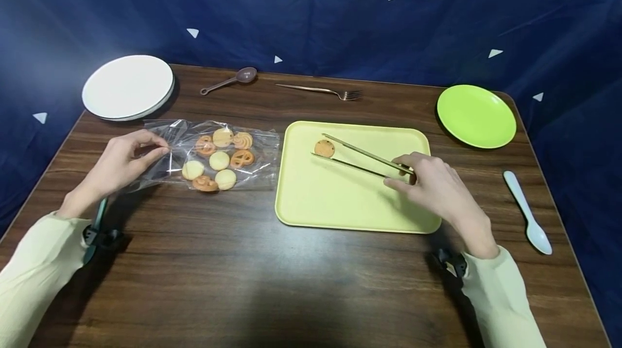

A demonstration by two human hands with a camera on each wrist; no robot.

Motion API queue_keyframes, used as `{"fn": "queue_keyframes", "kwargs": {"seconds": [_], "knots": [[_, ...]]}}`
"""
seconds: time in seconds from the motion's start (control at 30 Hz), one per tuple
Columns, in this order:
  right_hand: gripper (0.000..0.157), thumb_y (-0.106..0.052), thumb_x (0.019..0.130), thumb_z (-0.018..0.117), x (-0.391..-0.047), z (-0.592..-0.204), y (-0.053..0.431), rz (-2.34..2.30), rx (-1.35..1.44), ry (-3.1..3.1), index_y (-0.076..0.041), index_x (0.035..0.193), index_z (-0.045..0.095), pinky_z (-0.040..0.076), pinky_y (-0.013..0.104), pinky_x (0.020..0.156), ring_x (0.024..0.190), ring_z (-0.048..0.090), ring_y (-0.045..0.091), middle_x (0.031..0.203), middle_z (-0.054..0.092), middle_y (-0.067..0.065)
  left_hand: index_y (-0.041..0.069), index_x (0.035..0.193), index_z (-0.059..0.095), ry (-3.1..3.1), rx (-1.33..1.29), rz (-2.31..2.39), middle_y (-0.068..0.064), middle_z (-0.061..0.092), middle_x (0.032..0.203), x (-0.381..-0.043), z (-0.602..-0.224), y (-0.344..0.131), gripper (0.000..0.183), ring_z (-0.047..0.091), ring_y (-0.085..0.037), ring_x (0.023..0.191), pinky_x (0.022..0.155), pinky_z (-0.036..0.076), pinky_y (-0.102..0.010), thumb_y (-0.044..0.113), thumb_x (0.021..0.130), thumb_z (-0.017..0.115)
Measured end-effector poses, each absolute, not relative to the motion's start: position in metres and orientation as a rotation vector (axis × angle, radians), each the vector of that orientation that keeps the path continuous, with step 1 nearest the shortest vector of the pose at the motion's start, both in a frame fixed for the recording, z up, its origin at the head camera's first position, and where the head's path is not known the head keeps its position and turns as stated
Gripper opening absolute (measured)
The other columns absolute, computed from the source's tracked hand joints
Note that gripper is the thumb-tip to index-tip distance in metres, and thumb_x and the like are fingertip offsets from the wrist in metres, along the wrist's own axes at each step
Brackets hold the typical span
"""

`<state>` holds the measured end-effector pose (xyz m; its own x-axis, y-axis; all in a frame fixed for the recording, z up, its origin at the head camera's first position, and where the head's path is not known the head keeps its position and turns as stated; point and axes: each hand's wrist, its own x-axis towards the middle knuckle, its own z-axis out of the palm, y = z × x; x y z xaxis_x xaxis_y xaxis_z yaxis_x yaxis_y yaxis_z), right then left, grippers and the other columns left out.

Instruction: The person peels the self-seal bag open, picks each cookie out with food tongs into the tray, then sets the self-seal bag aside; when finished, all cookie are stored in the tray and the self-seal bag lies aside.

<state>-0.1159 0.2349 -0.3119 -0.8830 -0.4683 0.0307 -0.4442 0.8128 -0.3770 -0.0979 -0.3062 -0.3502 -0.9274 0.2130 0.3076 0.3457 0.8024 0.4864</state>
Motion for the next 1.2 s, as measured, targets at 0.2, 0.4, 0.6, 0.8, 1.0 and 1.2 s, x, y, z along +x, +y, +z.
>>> {"fn": "queue_keyframes", "kwargs": {"seconds": [0.2,0.4,0.6,0.8,1.0,1.2], "knots": [[0.034,-0.03,0.084,0.072,-0.122,-0.313,0.209,-0.692,-0.827,2.866,-0.006,0.108,0.068,0.045,0.037,0.068,0.077,0.057,0.015,0.091,0.065,0.002,0.003,0.088,0.066,-2.741,-0.408,-0.857,-0.006,0.064,0.086,-0.098,-0.351,-0.307,0.003,0.048,-0.008,0.067,0.059,0.035,-0.013,0.001,0.089,0.063],[0.033,-0.03,0.087,0.069,-0.13,-0.319,0.181,-0.688,-0.959,2.774,-0.005,0.108,0.069,0.043,0.032,0.063,0.069,0.054,0.012,0.084,0.064,0.0,0.002,0.087,0.063,-2.723,-0.394,-0.894,-0.007,0.065,0.085,-0.099,-0.352,-0.305,0.006,0.052,-0.001,0.076,0.07,0.038,-0.006,-0.003,0.088,0.062],[0.039,-0.035,0.087,0.068,-0.137,-0.322,0.159,-0.605,-0.976,2.728,-0.007,0.114,0.069,0.045,0.036,0.066,0.071,0.056,0.014,0.097,0.067,0.003,0.0,0.095,0.066,-2.721,-0.416,-0.881,-0.009,0.066,0.089,-0.099,-0.352,-0.305,0.009,0.051,-0.003,0.073,0.062,0.038,-0.01,-0.003,0.088,0.063],[0.041,-0.037,0.088,0.066,-0.14,-0.32,0.142,-0.563,-0.998,2.689,-0.009,0.117,0.067,0.044,0.035,0.063,0.066,0.052,0.013,0.096,0.065,0.002,0.003,0.093,0.069,-2.717,-0.432,-0.845,-0.006,0.064,0.089,-0.098,-0.351,-0.304,0.01,0.049,-0.004,0.073,0.063,0.039,-0.015,-0.003,0.087,0.063],[0.04,-0.037,0.088,0.066,-0.141,-0.319,0.133,-0.542,-1.021,2.691,-0.01,0.117,0.067,0.045,0.038,0.064,0.072,0.055,0.015,0.098,0.066,0.004,0.003,0.087,0.065,-2.708,-0.413,-0.834,-0.005,0.062,0.084,-0.098,-0.351,-0.303,0.006,0.05,-0.003,0.075,0.065,0.04,-0.017,-0.002,0.087,0.063],[0.041,-0.038,0.088,0.066,-0.14,-0.318,0.131,-0.513,-1.01,2.707,-0.011,0.119,0.067,0.045,0.037,0.062,0.071,0.054,0.015,0.093,0.065,0.001,0.003,0.087,0.065,-2.714,-0.445,-0.801,-0.004,0.063,0.085,-0.098,-0.351,-0.304,0.007,0.051,-0.005,0.075,0.063,0.039,-0.019,-0.003,0.085,0.066]]}}
